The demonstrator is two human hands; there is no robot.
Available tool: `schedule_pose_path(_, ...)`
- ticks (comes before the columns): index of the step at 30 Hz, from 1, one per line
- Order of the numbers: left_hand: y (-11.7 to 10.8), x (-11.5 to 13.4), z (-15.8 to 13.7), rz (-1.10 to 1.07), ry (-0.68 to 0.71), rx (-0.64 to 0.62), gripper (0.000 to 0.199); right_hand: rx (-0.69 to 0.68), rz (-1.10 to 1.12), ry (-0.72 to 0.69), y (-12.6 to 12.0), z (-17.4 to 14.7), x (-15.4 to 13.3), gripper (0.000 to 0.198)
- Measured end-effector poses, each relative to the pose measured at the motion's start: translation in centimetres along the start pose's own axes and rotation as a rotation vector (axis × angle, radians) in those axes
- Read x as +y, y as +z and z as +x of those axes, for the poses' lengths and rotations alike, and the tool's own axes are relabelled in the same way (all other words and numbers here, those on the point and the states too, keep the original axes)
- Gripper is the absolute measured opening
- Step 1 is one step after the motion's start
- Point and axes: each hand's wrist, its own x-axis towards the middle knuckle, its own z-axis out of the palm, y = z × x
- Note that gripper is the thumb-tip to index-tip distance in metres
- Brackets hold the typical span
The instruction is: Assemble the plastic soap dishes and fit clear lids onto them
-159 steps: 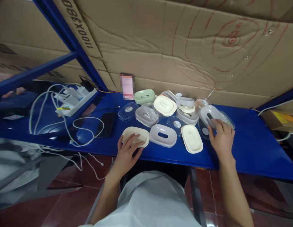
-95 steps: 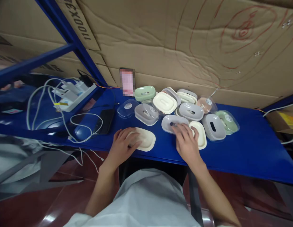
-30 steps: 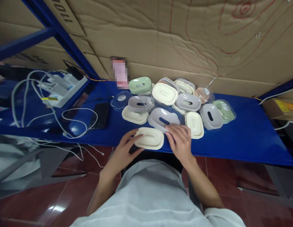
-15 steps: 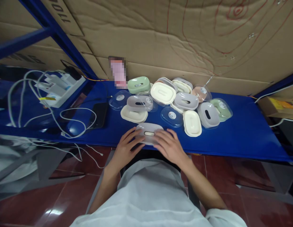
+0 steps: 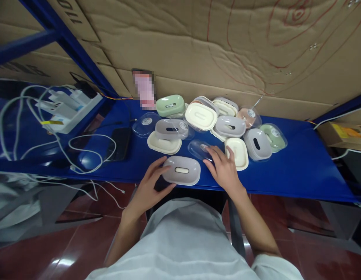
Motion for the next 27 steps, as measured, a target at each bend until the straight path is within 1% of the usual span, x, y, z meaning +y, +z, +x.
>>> schedule_pose_path(3,0.4,0.0,0.6,-0.008,-0.053,-0.021,0.069,-0.066,0.118,-0.07,-0.5,-0.4,-1.6,0.045)
schedule_pose_path(6,0.6,0.0,1.0,-0.017,-0.076,-0.041,0.08,-0.136,0.186,-0.151,-0.6,-0.5,-3.1,0.046)
schedule_pose_path(10,0.7,-0.3,1.1,-0.024,-0.084,-0.052,0.084,-0.204,0.202,-0.244,-0.4,-0.4,-4.4,0.05)
schedule_pose_path(14,0.6,-0.7,1.1,-0.022,-0.098,-0.054,0.083,-0.173,0.145,-0.313,0.1,-0.4,-4.8,0.05)
schedule_pose_path(18,0.6,-1.0,1.1,-0.027,-0.088,-0.042,0.075,-0.13,0.115,-0.328,1.0,-0.9,-4.8,0.054)
schedule_pose_path(22,0.7,-1.2,1.1,-0.047,-0.078,-0.031,0.072,-0.09,0.131,-0.334,1.6,-1.5,-4.4,0.066)
schedule_pose_path(25,0.6,-1.3,1.1,-0.075,-0.071,-0.03,0.071,-0.105,0.201,-0.258,1.7,-1.6,-4.0,0.077)
schedule_pose_path(27,0.5,-1.2,1.1,-0.091,-0.079,-0.038,0.07,-0.131,0.253,-0.205,1.6,-1.7,-3.9,0.081)
